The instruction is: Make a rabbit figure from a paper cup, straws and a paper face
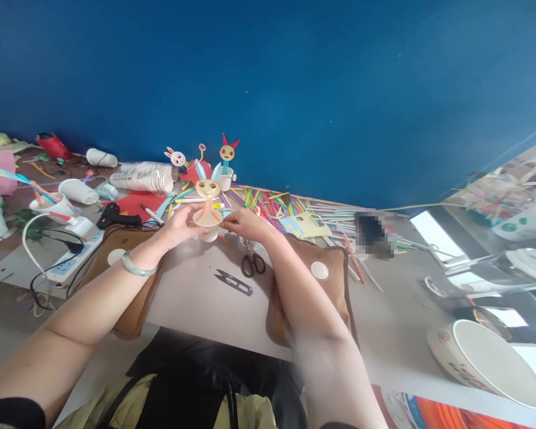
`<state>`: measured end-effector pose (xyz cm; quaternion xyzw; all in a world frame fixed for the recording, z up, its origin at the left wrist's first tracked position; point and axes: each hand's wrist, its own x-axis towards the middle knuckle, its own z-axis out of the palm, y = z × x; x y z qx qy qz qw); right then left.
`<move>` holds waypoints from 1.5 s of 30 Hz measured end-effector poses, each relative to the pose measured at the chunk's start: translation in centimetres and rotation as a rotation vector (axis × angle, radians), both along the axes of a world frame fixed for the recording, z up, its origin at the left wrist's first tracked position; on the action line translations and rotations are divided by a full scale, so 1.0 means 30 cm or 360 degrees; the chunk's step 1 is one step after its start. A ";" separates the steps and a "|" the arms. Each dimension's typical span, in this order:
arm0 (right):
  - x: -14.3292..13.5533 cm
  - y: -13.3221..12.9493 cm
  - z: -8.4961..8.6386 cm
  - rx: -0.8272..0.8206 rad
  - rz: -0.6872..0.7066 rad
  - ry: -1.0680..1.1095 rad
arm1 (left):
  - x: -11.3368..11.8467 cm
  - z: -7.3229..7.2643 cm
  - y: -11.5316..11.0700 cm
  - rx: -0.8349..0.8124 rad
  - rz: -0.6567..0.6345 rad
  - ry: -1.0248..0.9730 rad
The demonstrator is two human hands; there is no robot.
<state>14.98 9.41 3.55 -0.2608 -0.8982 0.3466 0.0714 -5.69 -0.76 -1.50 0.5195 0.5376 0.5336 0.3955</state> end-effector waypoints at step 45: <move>-0.071 -0.052 -0.057 0.0008 -0.0224 0.0606 | 0.035 -0.030 -0.008 0.0117 -0.0058 0.0110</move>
